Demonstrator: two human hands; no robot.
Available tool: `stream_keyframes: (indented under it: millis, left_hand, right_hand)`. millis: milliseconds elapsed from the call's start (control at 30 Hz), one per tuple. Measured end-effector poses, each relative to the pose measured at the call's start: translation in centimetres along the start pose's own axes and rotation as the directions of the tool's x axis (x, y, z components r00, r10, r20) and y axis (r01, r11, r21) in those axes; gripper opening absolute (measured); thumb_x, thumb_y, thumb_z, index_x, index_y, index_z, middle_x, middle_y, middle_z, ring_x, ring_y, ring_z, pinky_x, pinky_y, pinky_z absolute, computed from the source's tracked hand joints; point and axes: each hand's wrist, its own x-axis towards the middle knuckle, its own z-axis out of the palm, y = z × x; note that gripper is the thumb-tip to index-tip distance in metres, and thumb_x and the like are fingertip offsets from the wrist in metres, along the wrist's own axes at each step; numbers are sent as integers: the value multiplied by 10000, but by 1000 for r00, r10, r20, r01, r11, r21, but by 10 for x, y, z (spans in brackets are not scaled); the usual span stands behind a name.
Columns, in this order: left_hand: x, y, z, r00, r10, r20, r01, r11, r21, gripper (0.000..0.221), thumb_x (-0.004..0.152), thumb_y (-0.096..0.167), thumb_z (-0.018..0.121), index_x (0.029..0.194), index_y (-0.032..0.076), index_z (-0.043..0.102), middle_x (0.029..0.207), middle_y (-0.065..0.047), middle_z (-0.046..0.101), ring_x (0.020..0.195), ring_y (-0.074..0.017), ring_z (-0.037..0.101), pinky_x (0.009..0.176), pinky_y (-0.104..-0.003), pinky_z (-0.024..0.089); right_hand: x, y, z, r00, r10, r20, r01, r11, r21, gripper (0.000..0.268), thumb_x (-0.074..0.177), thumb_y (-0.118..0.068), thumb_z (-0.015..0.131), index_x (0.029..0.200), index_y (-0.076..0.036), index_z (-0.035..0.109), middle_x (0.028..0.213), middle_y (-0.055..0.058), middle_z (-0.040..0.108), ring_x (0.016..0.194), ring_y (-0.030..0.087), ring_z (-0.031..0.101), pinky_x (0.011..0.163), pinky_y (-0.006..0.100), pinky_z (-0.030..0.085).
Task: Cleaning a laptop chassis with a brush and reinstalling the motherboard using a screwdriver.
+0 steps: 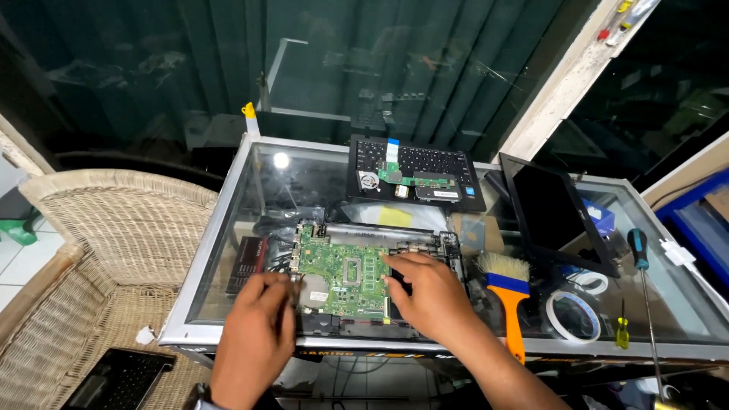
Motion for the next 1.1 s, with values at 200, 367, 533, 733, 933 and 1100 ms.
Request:
stream_keyframes:
  millis: [200,367,533,733,933,1100]
  left_hand:
    - [26,6,0,987,-150,58,143,984,111,513,912,374,692,1308,55,623,1228,-170,610,896,-364,715,877,-486,574]
    - [26,11,6,980,-191,51,183,974,137,424,924,269,667,1285,51,631,1188,-143,618,984,-381,707,903,-507,606]
    - [21,5,13,996,-46,-70,60,979,197,374,914,243,674,1234,51,689,1066,-138,627,843,-383,696,782,-512,594]
    - [25,6,7,994,-111,7,108,976,189,409,908,332,703,1229,78,692,1112,-96,627,935,-347,700,836,-514,607]
    - [46,18,-6,968,-198,151,151,949,277,606,921,282,669,1460,57,506,1480,-285,485,962,-423,763,947,-542,604]
    - [68,14,-9,979,-76,187,23,963,269,413,962,280,600,1355,158,634,1230,-114,553,824,-284,740,731,-440,679]
  right_hand:
    - [-14,-4,0,998,-56,-26,54,995,-84,442,966,-286,608,1354,-79,658,1324,104,707,1208,301,660,1180,523,364]
    - [-26,-8,5,1000,-9,3,10,998,-54,428,976,-342,583,1329,-118,673,1213,69,747,1086,306,697,1153,505,374]
    - [-30,-13,8,998,44,-33,-44,999,10,414,973,-321,598,1334,-141,690,1243,33,749,1107,262,696,1170,505,365]
    - [-37,-6,16,993,-46,-106,47,999,10,364,978,-292,597,1272,-114,715,1150,47,754,1042,276,657,864,465,562]
    - [-40,-6,20,970,-143,-195,143,990,-16,344,981,-235,594,1260,-73,714,1120,76,738,1002,286,639,833,453,546]
    - [-45,-5,27,969,-150,-198,147,989,-29,360,979,-238,609,1279,-58,693,1190,85,676,1031,303,604,835,508,554]
